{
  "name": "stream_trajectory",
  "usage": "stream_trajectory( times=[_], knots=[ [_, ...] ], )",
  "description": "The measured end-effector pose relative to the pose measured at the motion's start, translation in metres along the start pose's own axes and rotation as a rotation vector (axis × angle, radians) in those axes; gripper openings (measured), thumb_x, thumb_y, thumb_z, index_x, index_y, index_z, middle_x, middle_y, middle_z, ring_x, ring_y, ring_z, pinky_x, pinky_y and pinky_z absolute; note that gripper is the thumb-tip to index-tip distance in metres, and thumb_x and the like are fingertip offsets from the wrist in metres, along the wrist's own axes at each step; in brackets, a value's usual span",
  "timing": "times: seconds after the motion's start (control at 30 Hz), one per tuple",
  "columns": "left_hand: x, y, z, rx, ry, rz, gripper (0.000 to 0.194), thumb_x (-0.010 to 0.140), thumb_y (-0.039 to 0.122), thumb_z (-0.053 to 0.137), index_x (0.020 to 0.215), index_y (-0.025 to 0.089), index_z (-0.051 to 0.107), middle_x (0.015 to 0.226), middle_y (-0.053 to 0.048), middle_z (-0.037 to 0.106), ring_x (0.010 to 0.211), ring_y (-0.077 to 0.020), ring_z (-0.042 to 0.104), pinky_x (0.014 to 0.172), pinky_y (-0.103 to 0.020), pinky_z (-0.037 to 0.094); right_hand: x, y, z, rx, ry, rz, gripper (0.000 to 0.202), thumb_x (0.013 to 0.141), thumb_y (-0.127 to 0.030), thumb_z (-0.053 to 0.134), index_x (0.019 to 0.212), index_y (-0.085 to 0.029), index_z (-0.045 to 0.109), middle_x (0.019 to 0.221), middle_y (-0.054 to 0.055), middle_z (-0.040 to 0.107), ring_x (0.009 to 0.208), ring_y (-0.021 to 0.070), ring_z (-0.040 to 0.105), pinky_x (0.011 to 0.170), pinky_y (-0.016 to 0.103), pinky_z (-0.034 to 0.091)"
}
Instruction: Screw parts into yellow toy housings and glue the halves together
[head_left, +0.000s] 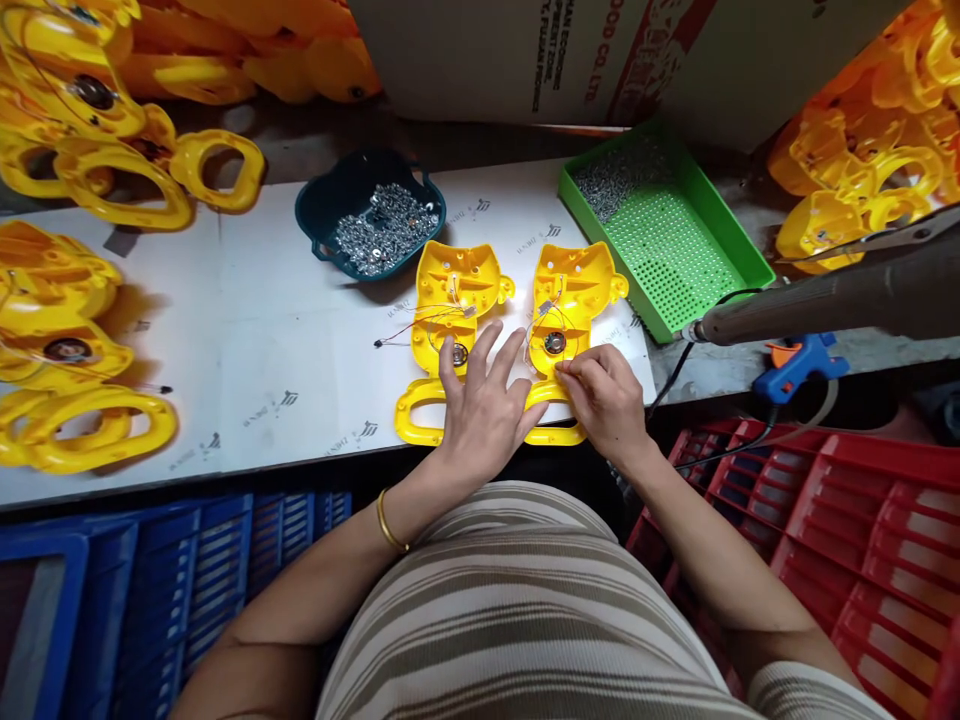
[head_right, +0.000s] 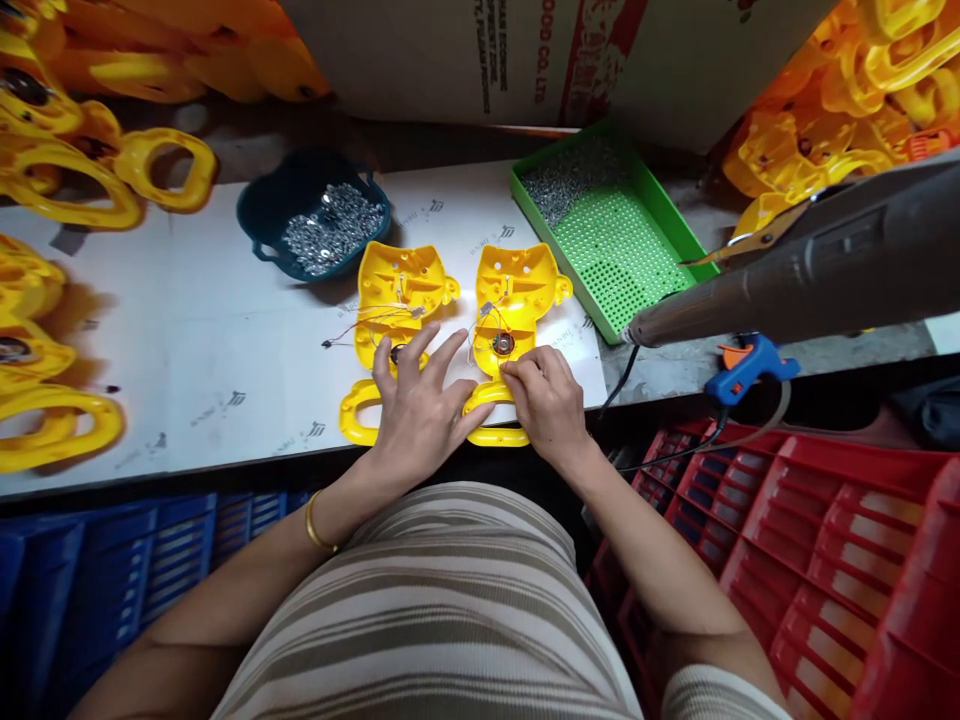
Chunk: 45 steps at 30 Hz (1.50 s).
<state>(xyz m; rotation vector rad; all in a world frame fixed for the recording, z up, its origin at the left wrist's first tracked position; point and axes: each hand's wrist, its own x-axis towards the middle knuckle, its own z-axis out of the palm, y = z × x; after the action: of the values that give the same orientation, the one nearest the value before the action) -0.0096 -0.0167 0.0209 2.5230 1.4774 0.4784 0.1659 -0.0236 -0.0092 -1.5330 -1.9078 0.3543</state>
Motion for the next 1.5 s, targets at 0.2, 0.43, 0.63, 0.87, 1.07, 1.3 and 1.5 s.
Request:
stream_trajectory(
  times=[0.2,0.43,0.63,0.87,1.07,1.3,1.5],
  knots=[
    [0.0,0.001,-0.001,-0.012,0.005,-0.013,0.015,0.081,0.032,0.073,0.079,0.017,0.072,0.143,-0.014,0.053,0.137,-0.0419,0.039,0.109,-0.071,0.017,-0.017,0.009,-0.001,-0.055,0.005,-0.174,0.026,0.09,-0.02,0.055,0.114,-0.022,0.066,0.099,0.01,0.066,0.09,0.0204,0.059,0.078,0.036,0.052],
    [0.001,0.009,0.004,-0.005,0.013,-0.014,0.018,0.083,0.034,0.07,0.08,0.017,0.073,0.141,-0.015,0.054,0.135,-0.0403,0.04,0.109,-0.069,0.021,-0.033,0.014,0.002,-0.296,-0.035,-0.24,0.041,0.09,-0.023,0.055,0.131,-0.02,0.056,0.121,0.015,0.063,0.111,0.0246,0.059,0.085,0.039,0.049],
    [-0.013,-0.009,-0.008,-0.021,0.209,-0.01,0.017,0.085,0.04,0.069,0.086,0.023,0.074,0.132,-0.01,0.061,0.131,-0.0344,0.045,0.111,-0.059,0.023,-0.028,0.032,-0.012,-0.102,-0.06,-0.289,0.06,0.086,-0.013,0.052,0.144,-0.025,0.042,0.131,0.016,0.053,0.117,0.0266,0.056,0.086,0.041,0.054],
    [-0.052,-0.059,-0.016,0.081,0.301,-0.299,0.051,0.081,0.046,0.071,0.122,0.019,0.06,0.126,-0.014,0.061,0.117,-0.0298,0.049,0.099,-0.043,0.038,-0.004,-0.008,-0.025,0.051,0.121,-0.296,0.048,0.082,-0.01,0.06,0.127,-0.027,0.059,0.102,0.01,0.062,0.091,0.0221,0.062,0.076,0.036,0.055],
    [-0.069,-0.041,-0.004,0.046,0.202,-0.315,0.038,0.084,0.036,0.07,0.118,0.019,0.064,0.118,-0.011,0.066,0.109,-0.0272,0.052,0.093,-0.04,0.039,0.039,-0.057,0.019,-0.105,-0.116,-0.279,0.024,0.093,-0.024,0.049,0.104,-0.02,0.069,0.097,0.011,0.062,0.086,0.0227,0.056,0.066,0.035,0.048],
    [-0.075,-0.039,-0.001,-0.004,0.242,-0.251,0.019,0.087,0.025,0.066,0.105,0.021,0.071,0.109,-0.008,0.071,0.108,-0.0254,0.056,0.093,-0.041,0.038,0.053,-0.067,0.046,-0.325,-0.311,-0.254,0.021,0.091,-0.025,0.051,0.093,-0.016,0.07,0.095,0.014,0.059,0.084,0.0255,0.051,0.058,0.035,0.036],
    [-0.071,-0.044,-0.006,-0.142,0.275,-0.313,0.01,0.082,0.027,0.07,0.09,0.024,0.075,0.101,-0.006,0.072,0.107,-0.0243,0.056,0.095,-0.043,0.041,0.048,-0.062,0.039,-0.184,-0.186,-0.227,0.013,0.089,-0.024,0.057,0.089,-0.021,0.07,0.094,0.01,0.06,0.087,0.0235,0.054,0.06,0.033,0.039]
  ],
)
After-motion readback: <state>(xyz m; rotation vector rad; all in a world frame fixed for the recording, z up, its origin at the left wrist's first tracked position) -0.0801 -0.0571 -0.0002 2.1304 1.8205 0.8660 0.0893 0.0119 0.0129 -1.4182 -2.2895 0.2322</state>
